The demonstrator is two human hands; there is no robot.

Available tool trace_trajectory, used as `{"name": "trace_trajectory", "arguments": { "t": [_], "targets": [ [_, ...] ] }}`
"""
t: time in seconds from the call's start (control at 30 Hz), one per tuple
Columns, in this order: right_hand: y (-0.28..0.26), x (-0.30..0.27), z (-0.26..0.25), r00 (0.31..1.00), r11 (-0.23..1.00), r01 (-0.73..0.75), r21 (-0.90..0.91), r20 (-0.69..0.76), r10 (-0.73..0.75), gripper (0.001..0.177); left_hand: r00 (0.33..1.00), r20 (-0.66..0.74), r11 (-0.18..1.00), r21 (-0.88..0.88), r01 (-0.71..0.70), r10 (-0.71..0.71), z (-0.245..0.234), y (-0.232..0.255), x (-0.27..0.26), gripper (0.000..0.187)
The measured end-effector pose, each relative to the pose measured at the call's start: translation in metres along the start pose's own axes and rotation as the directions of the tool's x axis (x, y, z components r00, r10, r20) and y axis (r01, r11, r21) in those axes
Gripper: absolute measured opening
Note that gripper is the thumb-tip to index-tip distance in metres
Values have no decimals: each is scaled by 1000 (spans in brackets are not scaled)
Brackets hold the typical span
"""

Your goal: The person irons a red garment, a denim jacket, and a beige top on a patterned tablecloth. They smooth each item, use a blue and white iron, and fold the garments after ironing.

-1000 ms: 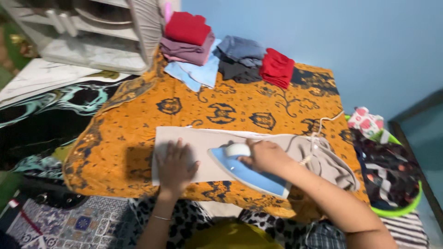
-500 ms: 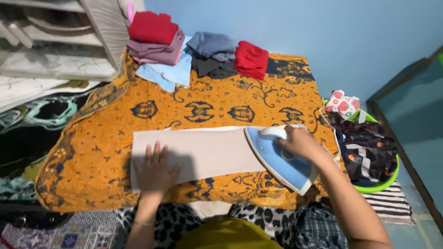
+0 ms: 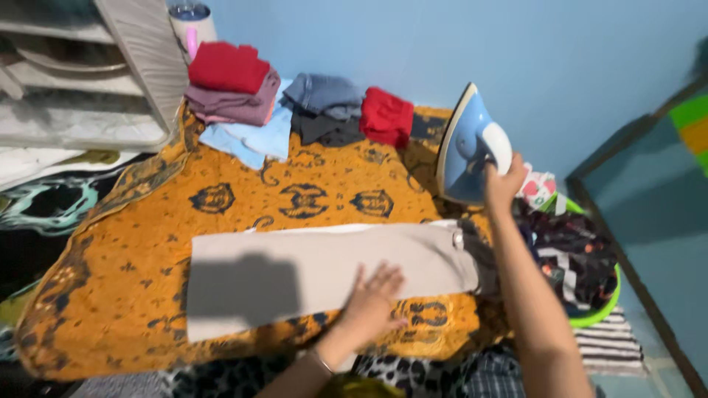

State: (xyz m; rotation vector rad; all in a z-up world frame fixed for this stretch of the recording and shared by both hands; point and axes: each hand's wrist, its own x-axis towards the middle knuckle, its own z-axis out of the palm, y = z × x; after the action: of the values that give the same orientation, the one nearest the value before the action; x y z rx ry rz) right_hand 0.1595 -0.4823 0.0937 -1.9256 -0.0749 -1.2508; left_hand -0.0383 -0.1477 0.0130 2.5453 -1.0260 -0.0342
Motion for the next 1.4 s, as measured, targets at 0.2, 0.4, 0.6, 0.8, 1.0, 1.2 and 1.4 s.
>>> {"name": "trace_trajectory", "arguments": {
  "t": [0.2,0.4,0.6,0.8,1.0,1.2,1.4],
  "targets": [
    [54,-24,38,976,994,-99,35,-193,104,27,981,-36,980,66,-188,191,21,32,17,90],
    [70,-34,48,944,971,-211,111,-234,232,23,972,-81,973,92,-211,219,29,25,18,87],
    [77,-48,23,967,977,-182,114,-157,198,31,974,-134,983,25,-181,183,15,30,18,71],
    [79,-41,-33,849,897,-443,-4,319,421,43,967,-197,984,-45,-172,160,12,49,40,41],
    [23,-38,-98,630,894,-434,-109,673,388,67,849,-442,949,15,-315,289,36,75,86,32],
    [-27,-104,-193,318,689,-321,-650,611,725,73,921,-347,980,-30,-197,175,40,77,109,19],
    [-11,-130,-210,560,647,-681,-343,325,762,38,936,-351,930,-336,-152,26,29,66,98,18]
  ]
}}
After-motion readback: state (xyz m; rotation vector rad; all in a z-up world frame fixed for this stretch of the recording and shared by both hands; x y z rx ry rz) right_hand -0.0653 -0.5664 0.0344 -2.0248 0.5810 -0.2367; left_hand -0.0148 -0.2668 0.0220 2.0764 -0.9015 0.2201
